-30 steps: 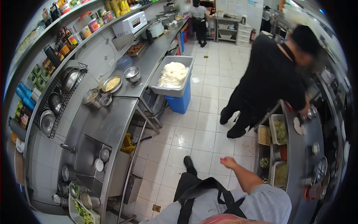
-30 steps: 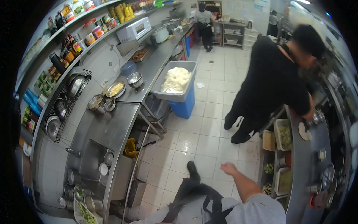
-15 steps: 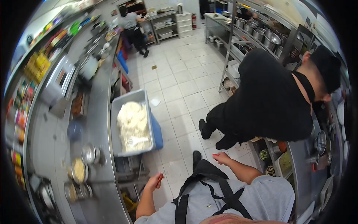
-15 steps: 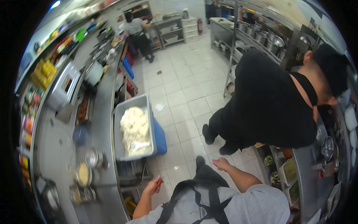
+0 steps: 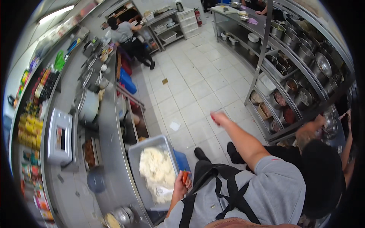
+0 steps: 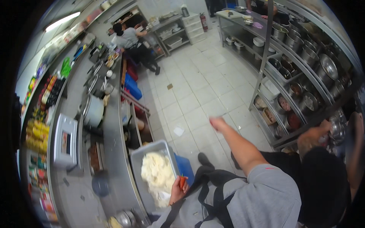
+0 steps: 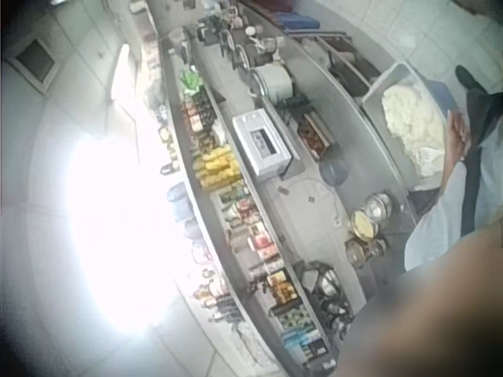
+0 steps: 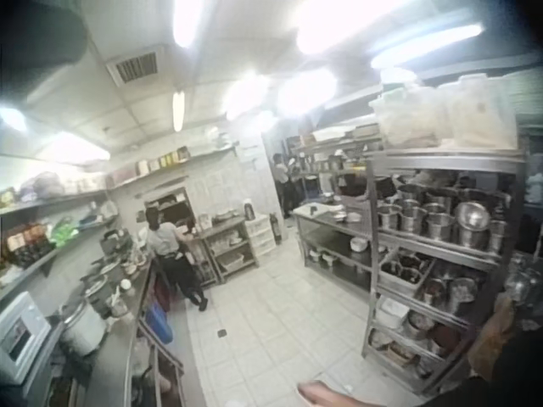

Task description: The person walks through a commercial kitchen, picks up a piece of meat, and places it on a cutting board. They use a cleaver to chop the meat and transfer it into a small bowl. The person then handles red peppers and a yellow fruit, placing them on the board and chopping them into pieces.

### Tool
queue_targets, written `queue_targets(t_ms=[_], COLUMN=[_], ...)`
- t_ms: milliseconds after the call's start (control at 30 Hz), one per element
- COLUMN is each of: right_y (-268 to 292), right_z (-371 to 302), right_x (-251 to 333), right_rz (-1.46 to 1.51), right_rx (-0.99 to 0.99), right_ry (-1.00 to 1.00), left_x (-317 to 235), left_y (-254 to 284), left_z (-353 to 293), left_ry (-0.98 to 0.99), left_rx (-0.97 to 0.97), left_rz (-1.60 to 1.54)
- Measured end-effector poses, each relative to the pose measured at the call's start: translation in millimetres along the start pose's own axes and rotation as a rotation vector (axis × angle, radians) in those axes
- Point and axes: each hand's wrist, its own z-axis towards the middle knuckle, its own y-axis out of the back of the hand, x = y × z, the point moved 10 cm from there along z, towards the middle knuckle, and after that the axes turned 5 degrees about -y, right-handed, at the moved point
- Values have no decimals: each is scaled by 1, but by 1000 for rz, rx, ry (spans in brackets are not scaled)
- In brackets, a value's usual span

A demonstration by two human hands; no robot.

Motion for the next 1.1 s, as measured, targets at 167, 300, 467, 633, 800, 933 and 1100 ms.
queue_targets(t_ms=[167, 300, 467, 633, 800, 933, 1100], right_y=[112, 230, 265, 233, 221, 130, 79], right_z=[-125, -127, -20, 81, 263, 362, 523], right_x=[454, 591, 620, 653, 727, 754, 736], right_rz=[598, 614, 523, 1004, 1238, 543, -389], right_rx=[296, 86, 237, 597, 1012, 788, 852], right_ry=[1008, 1090, 976, 785, 633, 418, 494], left_x=[-121, -253, -399, -463, -471, -449, -444], left_y=[21, -46, -190, -253, -228, -155, -69], left_z=[160, 343, 565, 738, 839, 859, 924], left_ry=[79, 130, 81, 96, 185, 217, 163], left_rx=[-39, 65, 243, 205, -13, -193, -461], left_rz=[202, 301, 535, 522, 459, 333, 345])
